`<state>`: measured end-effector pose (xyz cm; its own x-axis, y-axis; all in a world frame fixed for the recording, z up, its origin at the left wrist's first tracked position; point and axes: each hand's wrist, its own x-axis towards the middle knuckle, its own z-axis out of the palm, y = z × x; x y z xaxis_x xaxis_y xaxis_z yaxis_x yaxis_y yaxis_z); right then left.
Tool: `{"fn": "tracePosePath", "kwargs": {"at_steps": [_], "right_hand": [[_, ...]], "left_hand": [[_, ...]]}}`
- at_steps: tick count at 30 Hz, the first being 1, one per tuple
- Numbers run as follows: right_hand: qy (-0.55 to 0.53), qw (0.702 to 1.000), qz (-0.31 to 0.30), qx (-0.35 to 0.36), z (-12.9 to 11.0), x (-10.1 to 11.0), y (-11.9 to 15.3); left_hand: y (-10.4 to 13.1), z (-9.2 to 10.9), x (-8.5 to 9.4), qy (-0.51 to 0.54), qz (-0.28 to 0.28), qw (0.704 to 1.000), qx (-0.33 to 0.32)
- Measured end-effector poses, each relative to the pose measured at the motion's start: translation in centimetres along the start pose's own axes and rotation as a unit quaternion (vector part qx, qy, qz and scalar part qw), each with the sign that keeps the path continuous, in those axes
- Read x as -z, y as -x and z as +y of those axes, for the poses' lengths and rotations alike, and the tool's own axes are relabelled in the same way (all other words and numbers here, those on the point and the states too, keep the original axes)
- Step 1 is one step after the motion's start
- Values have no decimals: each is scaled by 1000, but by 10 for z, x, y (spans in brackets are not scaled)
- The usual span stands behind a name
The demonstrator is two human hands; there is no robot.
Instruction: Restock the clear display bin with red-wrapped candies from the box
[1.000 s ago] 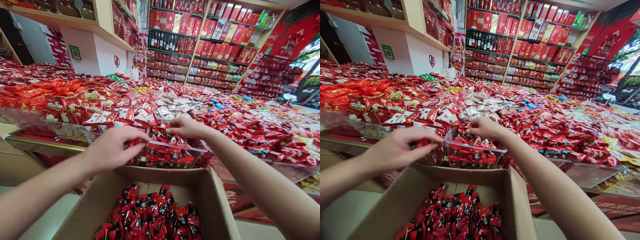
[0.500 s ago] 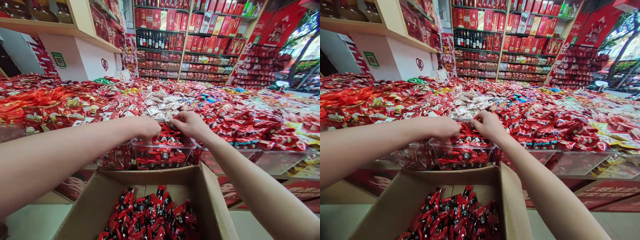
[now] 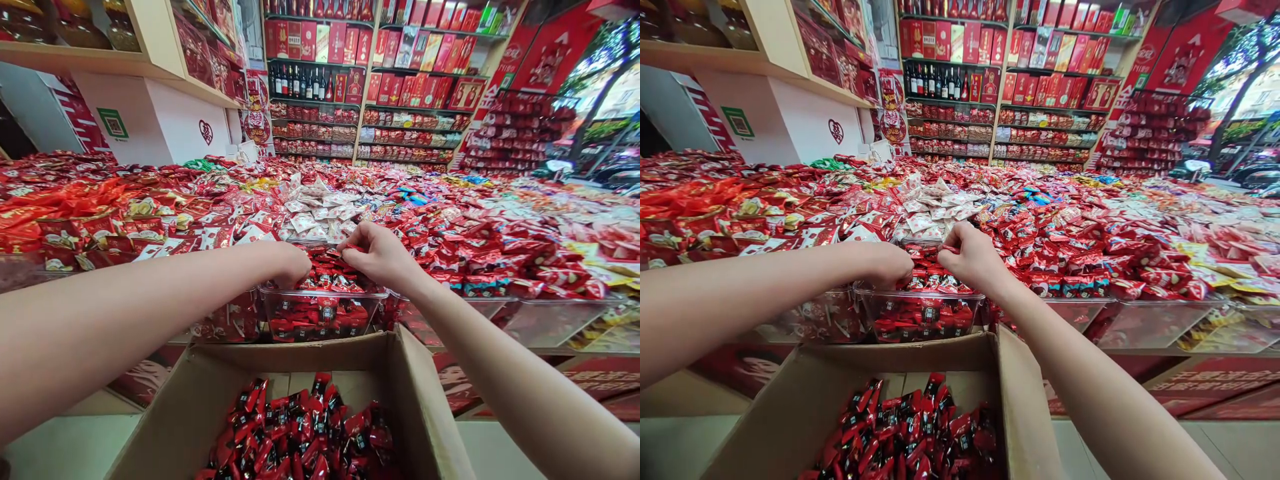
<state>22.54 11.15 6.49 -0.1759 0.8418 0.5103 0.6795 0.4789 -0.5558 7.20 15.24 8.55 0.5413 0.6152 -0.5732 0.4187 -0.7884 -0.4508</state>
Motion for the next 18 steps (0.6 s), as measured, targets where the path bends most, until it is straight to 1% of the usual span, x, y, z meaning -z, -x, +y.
{"fn": "tracePosePath", "kwargs": {"at_steps": [2, 5, 7, 9, 11, 14, 18], "right_hand": [[-21, 998, -21, 46, -12, 2, 3], [-14, 989, -103, 102, -29, 0, 6], [8, 981, -153, 120, -35, -5, 7], [32, 978, -167, 123, -37, -11, 5], [52, 978, -170, 113, -33, -14, 2], [73, 983, -152, 78, -24, -15, -5], [75, 994, -82, 3, -14, -12, -11]], "left_hand": [[1, -1, 0, -1, -11, 1000, 0], [1, -1, 0, -2, -17, 1000, 5], [2, 0, 0, -1, -16, 1000, 14], [3, 2, 1, 3, -15, 999, 28], [6, 4, 2, 10, -11, 999, 43], [10, 7, 2, 22, -2, 998, 58], [14, 8, 1, 42, 14, 997, 69]]}}
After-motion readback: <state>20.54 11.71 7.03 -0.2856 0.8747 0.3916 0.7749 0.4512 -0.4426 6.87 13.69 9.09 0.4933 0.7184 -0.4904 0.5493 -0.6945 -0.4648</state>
